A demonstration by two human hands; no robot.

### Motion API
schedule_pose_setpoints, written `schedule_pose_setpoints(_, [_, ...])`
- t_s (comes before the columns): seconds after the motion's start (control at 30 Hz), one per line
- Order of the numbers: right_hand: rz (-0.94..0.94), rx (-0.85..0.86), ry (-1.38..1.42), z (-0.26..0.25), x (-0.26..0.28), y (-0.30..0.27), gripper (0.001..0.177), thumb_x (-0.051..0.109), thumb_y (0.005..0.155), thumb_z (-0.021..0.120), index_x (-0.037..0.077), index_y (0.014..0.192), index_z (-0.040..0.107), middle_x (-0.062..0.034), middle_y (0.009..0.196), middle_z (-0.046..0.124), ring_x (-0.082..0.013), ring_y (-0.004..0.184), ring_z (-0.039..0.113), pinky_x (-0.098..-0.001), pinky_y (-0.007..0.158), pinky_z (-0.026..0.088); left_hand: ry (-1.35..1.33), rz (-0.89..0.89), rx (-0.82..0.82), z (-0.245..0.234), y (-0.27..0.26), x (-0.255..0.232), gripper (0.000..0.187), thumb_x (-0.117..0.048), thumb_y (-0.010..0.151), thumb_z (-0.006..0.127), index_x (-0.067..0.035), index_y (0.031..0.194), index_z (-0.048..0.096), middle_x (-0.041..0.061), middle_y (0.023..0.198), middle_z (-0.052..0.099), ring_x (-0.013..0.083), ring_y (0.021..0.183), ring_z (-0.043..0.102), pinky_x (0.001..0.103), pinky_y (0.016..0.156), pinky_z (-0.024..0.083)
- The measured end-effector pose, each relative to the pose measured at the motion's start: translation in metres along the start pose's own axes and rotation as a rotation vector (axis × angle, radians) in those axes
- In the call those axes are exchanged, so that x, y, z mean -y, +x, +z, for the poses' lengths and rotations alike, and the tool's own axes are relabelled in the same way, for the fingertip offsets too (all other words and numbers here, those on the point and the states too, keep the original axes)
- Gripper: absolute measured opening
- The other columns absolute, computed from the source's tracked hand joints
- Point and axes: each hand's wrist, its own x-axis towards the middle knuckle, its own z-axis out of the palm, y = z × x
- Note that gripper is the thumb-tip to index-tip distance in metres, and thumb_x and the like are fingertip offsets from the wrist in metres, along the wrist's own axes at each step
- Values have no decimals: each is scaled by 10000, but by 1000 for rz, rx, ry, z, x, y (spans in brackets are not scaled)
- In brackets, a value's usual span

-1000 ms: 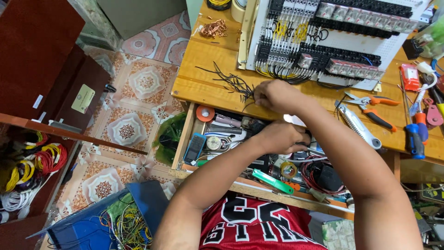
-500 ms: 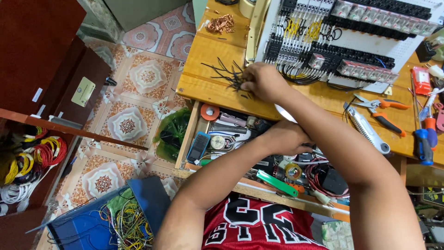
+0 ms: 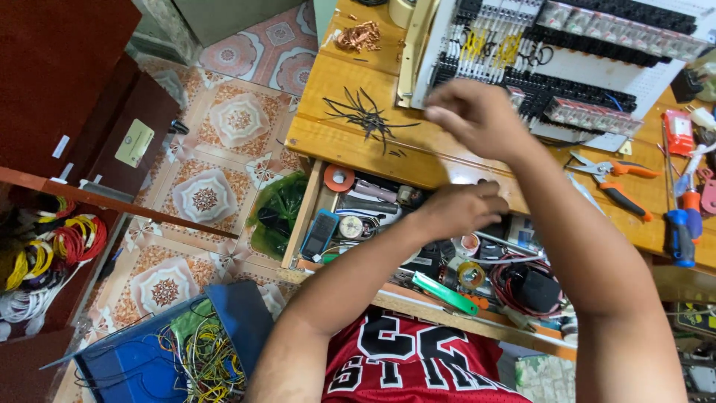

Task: Wiring an electrical control panel by stripping wires and connecting them to terminal blocks.

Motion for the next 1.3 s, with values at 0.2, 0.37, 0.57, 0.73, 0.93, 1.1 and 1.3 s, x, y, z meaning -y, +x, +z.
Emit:
schedule_pose_setpoints(0.2, [90,-19,29,-37,-9,-102,228,125,990,670,42,1194,725,-204,941,738,-340,859,707,-475,819,524,37,-44,-298,-13,10,5,99,-392,950,688,-304,995,679,-111,988,580,196,801,723,278,666,599])
schedule_pose_setpoints(0.37, [218,-265,24,-12,-43,-164,189,130,987,732,88,1169,762,-90,855,707,-237,814,661,-379,793,512,-66,-43,-397,-27,16,17,59,-321,947,728,-294,997,715,-104,1130,594,157,864,703,277,741,599])
schedule_pose_setpoints(0.57, [210,-439,-25,2,-48,-170,79,145,1004,746,133,1066,795,-46,738,656,-220,689,613,-350,699,490,-180,-7,-333,-25,15,21,63,-244,979,691,-189,980,722,-27,1023,660,226,947,718,318,830,583])
schedule_pose_setpoints(0.73, [186,-494,-45,13,-44,-168,65,168,1006,735,184,1036,790,-22,813,708,-246,740,674,-349,715,514,-275,-22,-300,-29,18,17,70,-193,996,666,-163,1014,727,-2,991,707,247,953,727,330,849,577])
schedule_pose_setpoints(0.93, [185,-497,79,25,-24,-170,112,135,931,784,98,1036,772,-120,751,654,-261,651,616,-375,649,484,-115,-64,-471,-30,21,6,70,-191,985,712,-123,972,702,46,855,652,290,794,688,348,717,572])
schedule_pose_setpoints(1.1, [271,-506,361,35,-28,-172,60,85,940,738,78,997,756,-39,680,673,-122,602,643,-267,617,508,-119,-29,-495,-29,22,-4,97,-177,964,741,-110,913,692,34,800,642,273,701,660,320,645,558])
schedule_pose_setpoints(1.3, [333,-456,721,25,-19,-170,327,24,874,772,10,1194,704,-75,789,725,-97,605,699,-227,582,552,-117,-2,-401,-27,23,-12,148,-267,987,709,-131,930,697,52,805,646,303,687,651,349,627,555])
